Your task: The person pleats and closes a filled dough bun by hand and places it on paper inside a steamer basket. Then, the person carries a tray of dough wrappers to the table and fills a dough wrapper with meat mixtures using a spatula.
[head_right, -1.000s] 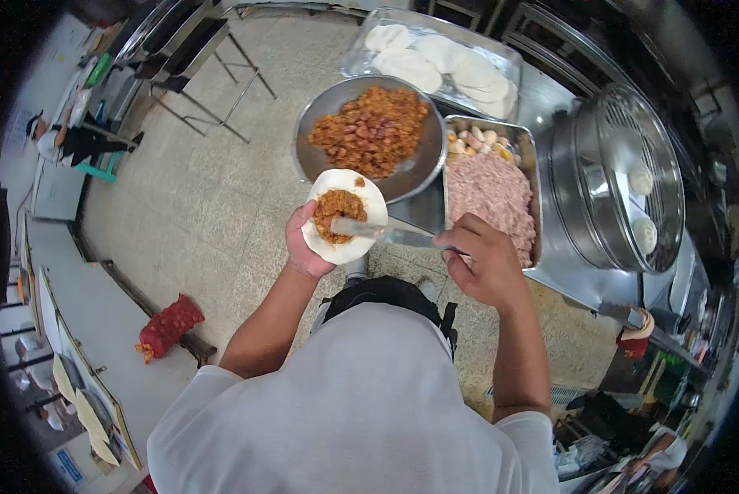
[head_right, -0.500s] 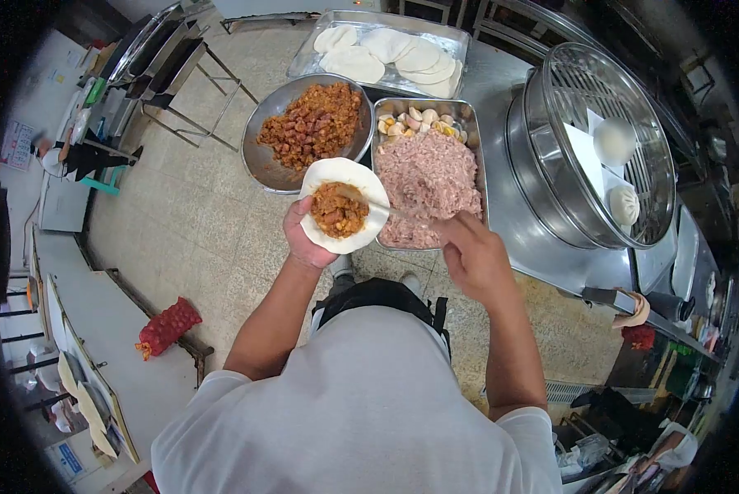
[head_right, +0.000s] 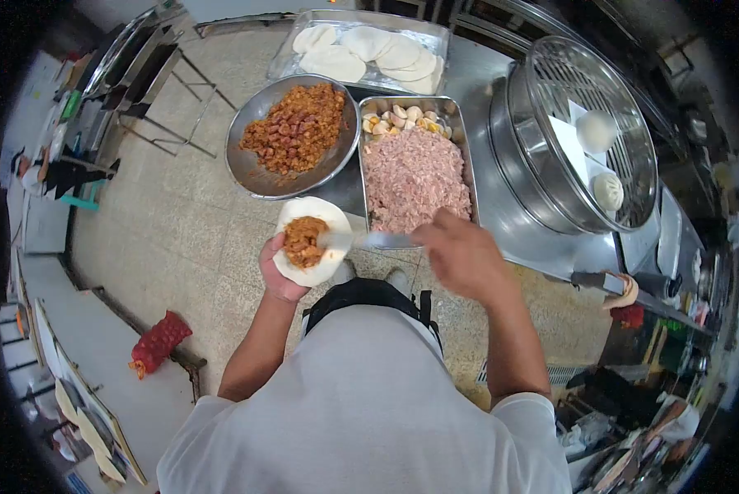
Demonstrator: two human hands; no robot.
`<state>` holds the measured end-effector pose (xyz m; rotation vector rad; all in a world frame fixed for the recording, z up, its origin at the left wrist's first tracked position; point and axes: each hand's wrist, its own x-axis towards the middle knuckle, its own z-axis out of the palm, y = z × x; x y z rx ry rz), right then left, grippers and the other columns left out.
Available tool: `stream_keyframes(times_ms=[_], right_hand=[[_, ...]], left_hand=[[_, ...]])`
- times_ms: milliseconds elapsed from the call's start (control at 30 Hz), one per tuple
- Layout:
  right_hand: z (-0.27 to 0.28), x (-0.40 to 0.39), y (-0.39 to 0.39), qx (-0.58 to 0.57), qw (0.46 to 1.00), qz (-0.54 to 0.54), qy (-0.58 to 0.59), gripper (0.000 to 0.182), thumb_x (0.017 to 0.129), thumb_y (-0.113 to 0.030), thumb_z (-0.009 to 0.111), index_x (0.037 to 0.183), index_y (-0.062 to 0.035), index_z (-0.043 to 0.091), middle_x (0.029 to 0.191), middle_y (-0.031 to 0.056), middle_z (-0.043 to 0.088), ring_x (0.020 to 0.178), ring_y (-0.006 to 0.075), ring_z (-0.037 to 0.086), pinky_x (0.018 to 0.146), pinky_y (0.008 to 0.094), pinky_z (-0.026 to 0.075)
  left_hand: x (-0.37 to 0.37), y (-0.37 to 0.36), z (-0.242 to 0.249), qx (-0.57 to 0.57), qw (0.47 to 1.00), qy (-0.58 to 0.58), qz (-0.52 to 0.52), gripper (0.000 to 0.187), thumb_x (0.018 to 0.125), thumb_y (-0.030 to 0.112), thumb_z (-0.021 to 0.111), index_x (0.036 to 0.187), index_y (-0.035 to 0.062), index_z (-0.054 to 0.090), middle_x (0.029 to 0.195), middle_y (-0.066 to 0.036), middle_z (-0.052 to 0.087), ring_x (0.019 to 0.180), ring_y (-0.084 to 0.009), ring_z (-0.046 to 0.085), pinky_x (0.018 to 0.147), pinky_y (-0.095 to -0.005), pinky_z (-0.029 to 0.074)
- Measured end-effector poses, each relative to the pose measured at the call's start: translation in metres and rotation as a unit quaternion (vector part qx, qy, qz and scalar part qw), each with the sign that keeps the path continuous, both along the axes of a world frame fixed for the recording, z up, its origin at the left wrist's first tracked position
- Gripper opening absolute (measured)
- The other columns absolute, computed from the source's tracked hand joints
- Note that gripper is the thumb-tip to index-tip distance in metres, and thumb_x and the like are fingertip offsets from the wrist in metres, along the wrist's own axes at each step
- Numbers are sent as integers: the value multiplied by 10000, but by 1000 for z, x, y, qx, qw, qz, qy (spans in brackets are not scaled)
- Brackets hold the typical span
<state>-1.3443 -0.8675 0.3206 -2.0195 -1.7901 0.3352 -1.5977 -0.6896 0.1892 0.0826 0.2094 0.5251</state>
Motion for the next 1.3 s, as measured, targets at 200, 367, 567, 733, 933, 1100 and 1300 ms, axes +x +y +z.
stream_keyframes(times_ms=[200,367,567,733,933,1100,1300], right_hand=[[0,35,-45,-126,949,-247,-152,158,854,-41,513,985,-79,592,901,146,611,832,362,649,711,468,518],[-24,35,-52,-150,916,-272,-253,177,846,-58,508,995,-79,600,900,141,633,835,351,661,698,474,525],[-64,33,-55,-152,951,-209,-170,186,820,-84,541,945,-89,678,910,122,685,798,353,672,683,470,530],[-61,33,-43,-142,963,-169,-157,134,813,-91,570,886,-85,682,832,123,683,771,356,671,674,473,526],[-64,37,-26,-147,974,-116,-126,133,811,-102,589,908,-102,680,826,120,685,777,355,667,666,480,516],[-79,39,-23,-109,987,-76,-94,123,821,-106,579,899,-101,674,837,121,686,779,359,664,657,472,513],[-58,51,-21,-131,974,-117,-144,146,847,-123,552,921,-105,676,865,114,678,774,355,661,659,463,518]], left_hand=[[-11,29,-1,29,999,17,8,696,845,281,602,1449,17,380,1435,-214,464,1327,-399,449,1122,-581,333],[-7,39,-4,22,996,-28,-78,716,824,290,613,1442,8,387,1430,-218,466,1312,-401,464,1106,-584,350],[-5,35,-14,0,990,-12,-140,733,806,322,635,1431,14,406,1398,-219,497,1282,-397,495,1093,-570,372],[-14,34,-22,-10,987,-8,-160,705,816,304,624,1413,-9,417,1370,-221,520,1259,-388,517,1081,-554,394],[-20,27,-26,24,991,47,-126,675,832,301,597,1406,-12,429,1372,-229,522,1245,-392,532,1074,-561,400],[-21,13,-31,41,994,54,-81,671,818,274,614,1396,-15,434,1355,-231,535,1235,-394,541,1072,-553,407],[-28,-16,-28,19,996,54,-65,647,810,233,612,1383,-17,446,1339,-233,542,1230,-400,538,1066,-569,405]])
